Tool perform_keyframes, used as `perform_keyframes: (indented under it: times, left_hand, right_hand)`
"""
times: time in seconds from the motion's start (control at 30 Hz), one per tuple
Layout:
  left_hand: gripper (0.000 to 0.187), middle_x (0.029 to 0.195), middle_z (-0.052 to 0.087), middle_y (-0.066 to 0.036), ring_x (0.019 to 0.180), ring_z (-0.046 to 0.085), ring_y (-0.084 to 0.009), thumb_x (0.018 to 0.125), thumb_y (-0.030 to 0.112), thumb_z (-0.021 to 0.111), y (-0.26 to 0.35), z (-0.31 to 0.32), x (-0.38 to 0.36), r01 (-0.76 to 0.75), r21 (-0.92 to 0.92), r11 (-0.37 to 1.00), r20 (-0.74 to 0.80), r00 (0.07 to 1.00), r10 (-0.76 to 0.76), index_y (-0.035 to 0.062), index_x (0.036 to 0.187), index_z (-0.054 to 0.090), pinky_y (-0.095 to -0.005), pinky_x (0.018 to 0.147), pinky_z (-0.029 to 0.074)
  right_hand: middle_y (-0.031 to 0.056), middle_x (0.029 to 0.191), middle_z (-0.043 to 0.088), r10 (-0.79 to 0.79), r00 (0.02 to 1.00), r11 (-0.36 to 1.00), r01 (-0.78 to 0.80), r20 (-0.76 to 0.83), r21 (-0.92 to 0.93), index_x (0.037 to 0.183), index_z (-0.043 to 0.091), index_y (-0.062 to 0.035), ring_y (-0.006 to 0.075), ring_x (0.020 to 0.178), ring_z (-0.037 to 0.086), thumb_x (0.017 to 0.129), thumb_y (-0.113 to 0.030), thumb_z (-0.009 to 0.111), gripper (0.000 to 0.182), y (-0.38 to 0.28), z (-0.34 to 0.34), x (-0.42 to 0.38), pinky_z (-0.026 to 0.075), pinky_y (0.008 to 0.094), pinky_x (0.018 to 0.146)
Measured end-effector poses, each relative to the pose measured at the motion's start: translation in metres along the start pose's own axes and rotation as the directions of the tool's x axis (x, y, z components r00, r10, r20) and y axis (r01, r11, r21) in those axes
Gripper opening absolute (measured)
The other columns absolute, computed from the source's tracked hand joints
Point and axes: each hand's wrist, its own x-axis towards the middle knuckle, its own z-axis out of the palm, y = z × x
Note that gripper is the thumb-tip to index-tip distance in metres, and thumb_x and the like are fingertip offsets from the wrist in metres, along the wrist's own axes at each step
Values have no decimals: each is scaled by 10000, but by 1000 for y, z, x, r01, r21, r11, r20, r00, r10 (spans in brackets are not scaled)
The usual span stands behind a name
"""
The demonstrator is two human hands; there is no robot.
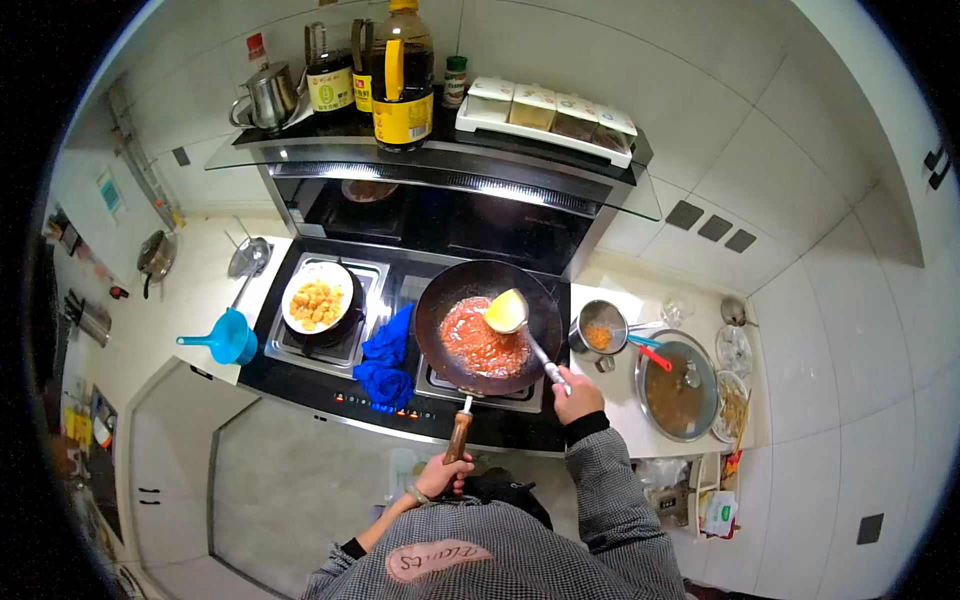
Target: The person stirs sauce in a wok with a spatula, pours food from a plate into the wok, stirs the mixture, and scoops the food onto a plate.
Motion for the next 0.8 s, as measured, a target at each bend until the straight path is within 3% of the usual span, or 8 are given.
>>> perform_keyframes:
  times: [0.13,0.2,0.23,0.4,0.47,0.6,0.67,0.8]
  left_hand:
    - [211,602,432,-1,481,417,-92,781,66,595,2,1,-2,33,-17,999,-27,999,-34,50,947,465,-247,431,375]
    - [210,603,432,-1,480,416,-92,781,68,595,1,-1,-1,16,-1,1000,-23,1000,-16,52,946,465,-247,431,374]
    - [209,603,431,-1,480,414,-92,781,69,595,1,-1,0,3,16,1000,-15,1000,-2,53,945,466,-247,430,374]
    - [202,607,431,-1,475,415,-93,785,78,593,2,1,-1,35,-8,999,-13,999,-35,61,942,467,-249,428,375]
    - [198,608,432,-1,474,416,-94,787,82,592,2,0,-2,40,1,999,-27,999,-40,63,940,468,-249,427,376]
    - [192,610,434,0,474,421,-94,791,88,589,-1,-3,2,27,3,1000,-12,1000,-27,66,940,471,-249,427,377]
    - [190,610,435,0,474,422,-94,792,89,589,-2,-3,2,23,2,1000,-11,1000,-23,67,940,472,-249,428,378]
    - [184,611,439,-3,476,426,-95,794,87,585,-1,-3,1,34,-7,999,-3,999,-34,69,938,473,-249,429,381]
  right_hand:
    - [166,768,587,85,993,993,-92,-81,-78,1076,587,-112,362,777,564,755,-204,561,334,16,6,-6,445,455,681]
    - [168,780,597,73,994,991,-64,77,-118,1068,590,-114,356,774,574,748,-196,566,331,22,14,-7,451,444,684]
    - [215,796,610,40,998,999,-42,51,31,1050,619,-88,352,759,598,729,-203,594,342,20,20,-9,471,408,700]
    - [55,741,654,120,939,818,-278,323,504,1116,583,-74,145,664,600,756,-181,642,381,29,53,-15,473,284,638]
    - [10,754,641,250,781,588,-592,573,551,1095,596,-43,105,660,571,770,-129,631,338,21,47,-14,465,251,641]
    - [-7,774,629,216,781,546,-594,586,591,1099,599,-47,100,661,558,772,-118,628,335,30,48,-21,459,241,656]
    - [-2,794,628,132,937,703,-319,324,636,1122,586,-61,97,676,559,770,-135,634,363,33,50,-25,460,241,663]
    - [84,956,652,101,988,840,-149,120,522,1128,585,-63,132,879,598,762,-149,636,380,25,28,-25,441,259,810]
